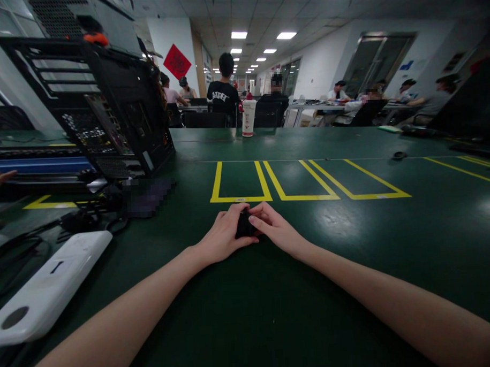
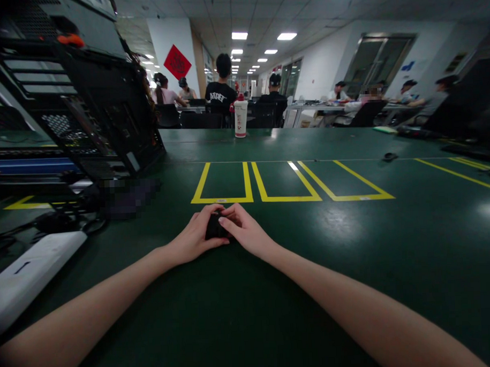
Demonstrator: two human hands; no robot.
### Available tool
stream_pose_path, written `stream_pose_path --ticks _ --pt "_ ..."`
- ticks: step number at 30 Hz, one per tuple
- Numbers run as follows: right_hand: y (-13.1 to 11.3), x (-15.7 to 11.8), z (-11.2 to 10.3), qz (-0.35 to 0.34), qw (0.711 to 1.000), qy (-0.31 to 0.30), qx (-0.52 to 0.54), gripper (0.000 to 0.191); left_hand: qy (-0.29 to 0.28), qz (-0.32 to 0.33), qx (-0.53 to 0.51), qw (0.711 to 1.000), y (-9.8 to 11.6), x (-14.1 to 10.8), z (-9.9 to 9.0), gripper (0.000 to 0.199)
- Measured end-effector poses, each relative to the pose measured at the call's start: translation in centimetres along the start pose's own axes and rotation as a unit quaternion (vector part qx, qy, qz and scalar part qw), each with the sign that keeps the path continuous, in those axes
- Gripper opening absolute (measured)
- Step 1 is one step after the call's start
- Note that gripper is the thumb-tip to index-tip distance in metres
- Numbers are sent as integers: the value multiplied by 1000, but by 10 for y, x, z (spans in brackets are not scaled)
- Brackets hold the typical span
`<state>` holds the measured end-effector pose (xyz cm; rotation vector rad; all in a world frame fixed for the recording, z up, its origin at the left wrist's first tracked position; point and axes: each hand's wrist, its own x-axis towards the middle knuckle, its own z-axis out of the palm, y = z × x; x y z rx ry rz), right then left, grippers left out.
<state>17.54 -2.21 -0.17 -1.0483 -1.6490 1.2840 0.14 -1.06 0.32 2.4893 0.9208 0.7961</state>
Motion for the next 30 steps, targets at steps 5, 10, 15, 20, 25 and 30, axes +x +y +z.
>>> stream_pose_path --ticks 5,10,15,20,25,30 --pt "1 -1 -1 2 999 -33 -33 25 -6 4 1 1000 1 -1 -1 61" --pt "-1 -5 -4 -45 997 -66 -9 23 -2 -1 2 1000 1 -1 -2 62" --pt "0 -2 0 -27 999 -22 23 16 -10 10 9 1000 1 -1 -2 63" --pt "-3 0 2 15 1000 -8 -1 21 3 13 18 1000 -1 -1 1 65" --pt "-2 -4 -1 -35 999 -36 5 19 2 1 8 1000 1 -1 -1 62" --pt "-1 -4 0 -31 999 -21 16 15 2 7 6 1000 0 0 0 64"
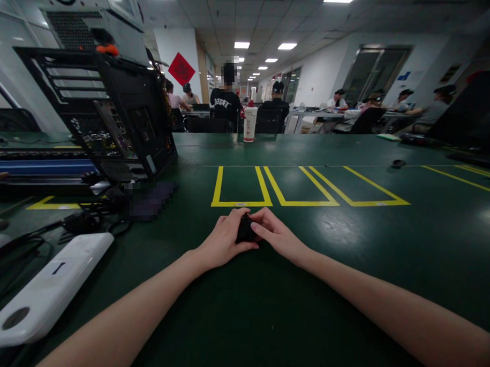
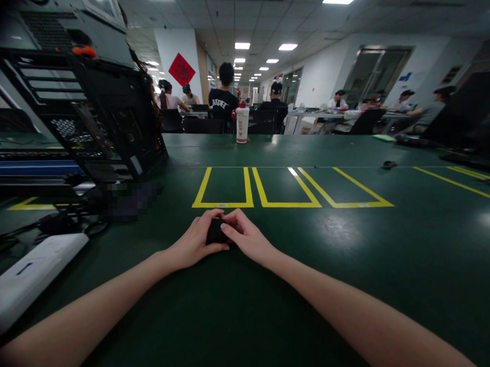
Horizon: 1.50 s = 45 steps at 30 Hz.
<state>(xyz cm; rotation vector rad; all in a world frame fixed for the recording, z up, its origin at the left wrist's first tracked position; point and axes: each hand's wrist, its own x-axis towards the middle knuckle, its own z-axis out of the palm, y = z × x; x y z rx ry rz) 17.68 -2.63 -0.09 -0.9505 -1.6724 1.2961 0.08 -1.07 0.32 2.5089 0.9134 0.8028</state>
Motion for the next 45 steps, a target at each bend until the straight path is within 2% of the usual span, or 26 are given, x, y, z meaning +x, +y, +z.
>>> stream_pose_path --ticks 3,6,12,15,20,27,31,36,41,45 --pt "-1 2 1 21 1000 14 2 19 2 1 -2 1000 -1 0 1 64" --pt "-1 2 0 46 999 -2 -4 22 4 -4 -3 1000 0 -1 0 64" --pt "1 -1 -2 -18 1000 -7 9 20 1 -7 1 1000 0 -1 1 65" --pt "0 0 0 -2 1000 9 29 16 5 5 9 1000 -2 -1 3 72" --pt "0 2 2 36 999 24 10 18 3 13 27 1000 1 -1 1 63" --pt "-1 -2 -1 -25 999 -17 18 21 -18 11 12 1000 7 -2 -7 57" --pt "-3 -2 1 -7 1000 6 15 14 3 7 23 1000 4 -1 -4 60" --pt "-5 -1 2 34 999 5 -14 18 -27 13 29 999 9 -3 -8 57" --pt "-3 -3 -1 -2 1000 -16 18 16 -15 15 30 999 8 -2 -6 56" --pt "0 -1 0 -8 999 13 36 15 5 19 41 999 2 -1 0 58"
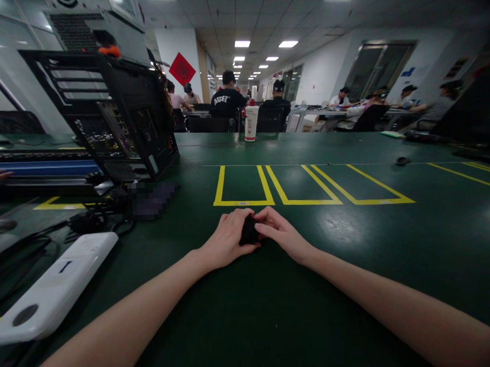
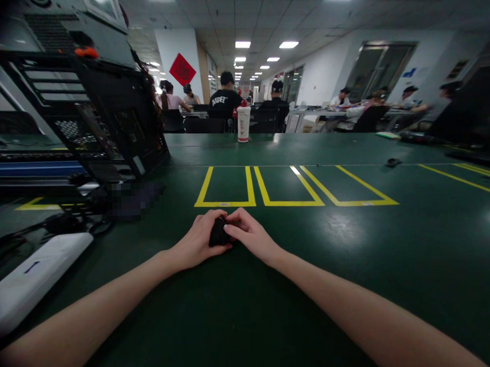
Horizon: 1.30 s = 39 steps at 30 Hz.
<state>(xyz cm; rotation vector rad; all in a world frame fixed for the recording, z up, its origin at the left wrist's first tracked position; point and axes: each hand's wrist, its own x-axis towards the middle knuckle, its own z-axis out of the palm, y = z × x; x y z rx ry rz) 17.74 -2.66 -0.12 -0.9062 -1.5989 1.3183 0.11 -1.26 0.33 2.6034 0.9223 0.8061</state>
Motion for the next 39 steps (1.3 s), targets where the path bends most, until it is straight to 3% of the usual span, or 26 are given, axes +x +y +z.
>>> stream_pose_path --ticks 6,11,19,24,31,39 --pt "-1 2 3 35 998 -5 -55 19 -1 6 -5 1000 -2 0 0 59" --pt "0 0 1 -2 999 -31 -23 17 -7 -4 -11 1000 0 0 -2 58" --pt "4 3 1 7 999 17 -30 13 -13 -8 -15 1000 -1 0 -2 58" --pt "4 3 1 37 998 7 -45 21 4 -4 -14 1000 -3 0 1 59" --pt "0 -1 2 -12 1000 -2 -3 16 2 -9 -6 1000 -3 0 2 60" --pt "-1 2 2 37 998 13 -42 19 -1 -4 -16 1000 -1 0 0 59"
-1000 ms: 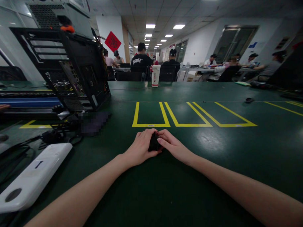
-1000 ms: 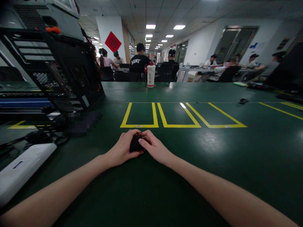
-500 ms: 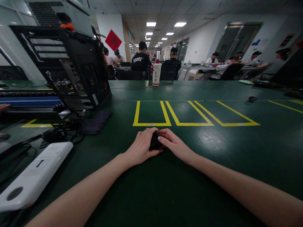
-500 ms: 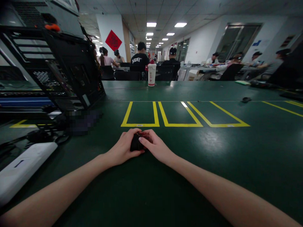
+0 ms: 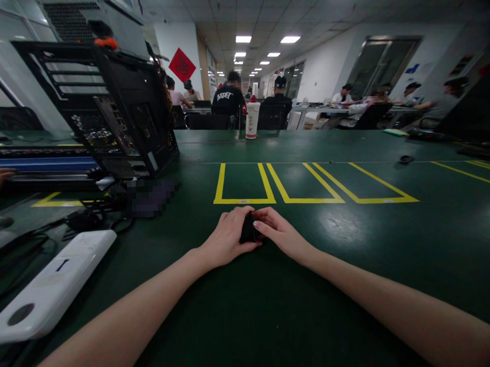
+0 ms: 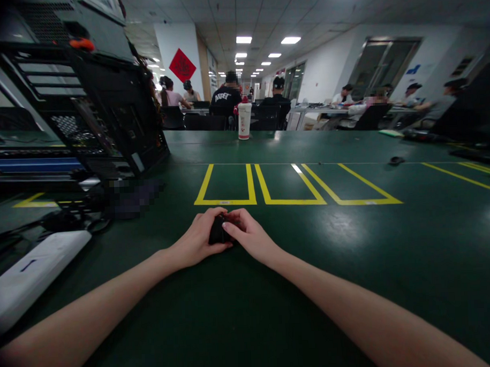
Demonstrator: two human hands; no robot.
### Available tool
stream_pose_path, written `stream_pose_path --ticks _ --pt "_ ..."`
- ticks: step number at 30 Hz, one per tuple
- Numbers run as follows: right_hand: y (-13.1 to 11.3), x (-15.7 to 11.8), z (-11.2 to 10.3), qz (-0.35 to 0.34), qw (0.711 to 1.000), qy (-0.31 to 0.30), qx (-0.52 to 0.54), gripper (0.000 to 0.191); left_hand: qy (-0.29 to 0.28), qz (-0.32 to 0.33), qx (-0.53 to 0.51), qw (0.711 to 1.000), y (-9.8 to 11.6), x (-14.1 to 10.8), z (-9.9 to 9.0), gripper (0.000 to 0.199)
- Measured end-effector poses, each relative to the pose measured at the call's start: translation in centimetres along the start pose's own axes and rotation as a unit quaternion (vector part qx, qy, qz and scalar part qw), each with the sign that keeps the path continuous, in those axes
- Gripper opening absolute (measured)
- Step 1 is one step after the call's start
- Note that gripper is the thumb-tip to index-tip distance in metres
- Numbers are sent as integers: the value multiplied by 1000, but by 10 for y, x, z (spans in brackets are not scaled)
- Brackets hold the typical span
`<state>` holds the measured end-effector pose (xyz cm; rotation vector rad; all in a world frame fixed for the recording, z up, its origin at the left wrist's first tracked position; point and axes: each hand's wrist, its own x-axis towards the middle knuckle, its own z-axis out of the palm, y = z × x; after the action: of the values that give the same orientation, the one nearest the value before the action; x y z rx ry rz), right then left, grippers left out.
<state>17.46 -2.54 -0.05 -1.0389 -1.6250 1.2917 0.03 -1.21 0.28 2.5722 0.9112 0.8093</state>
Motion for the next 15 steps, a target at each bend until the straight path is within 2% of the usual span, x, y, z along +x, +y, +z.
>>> stream_pose_path --ticks 7,11,15 --pt "-2 -4 0 -43 998 -23 49 20 0 -13 -7 1000 1 1 0 58" --pt "-1 -3 0 -20 999 1 31 14 -2 -8 -4 1000 0 1 0 59" --pt "1 -1 -1 -14 1000 1 24 19 -1 -6 1 1000 0 1 0 59"
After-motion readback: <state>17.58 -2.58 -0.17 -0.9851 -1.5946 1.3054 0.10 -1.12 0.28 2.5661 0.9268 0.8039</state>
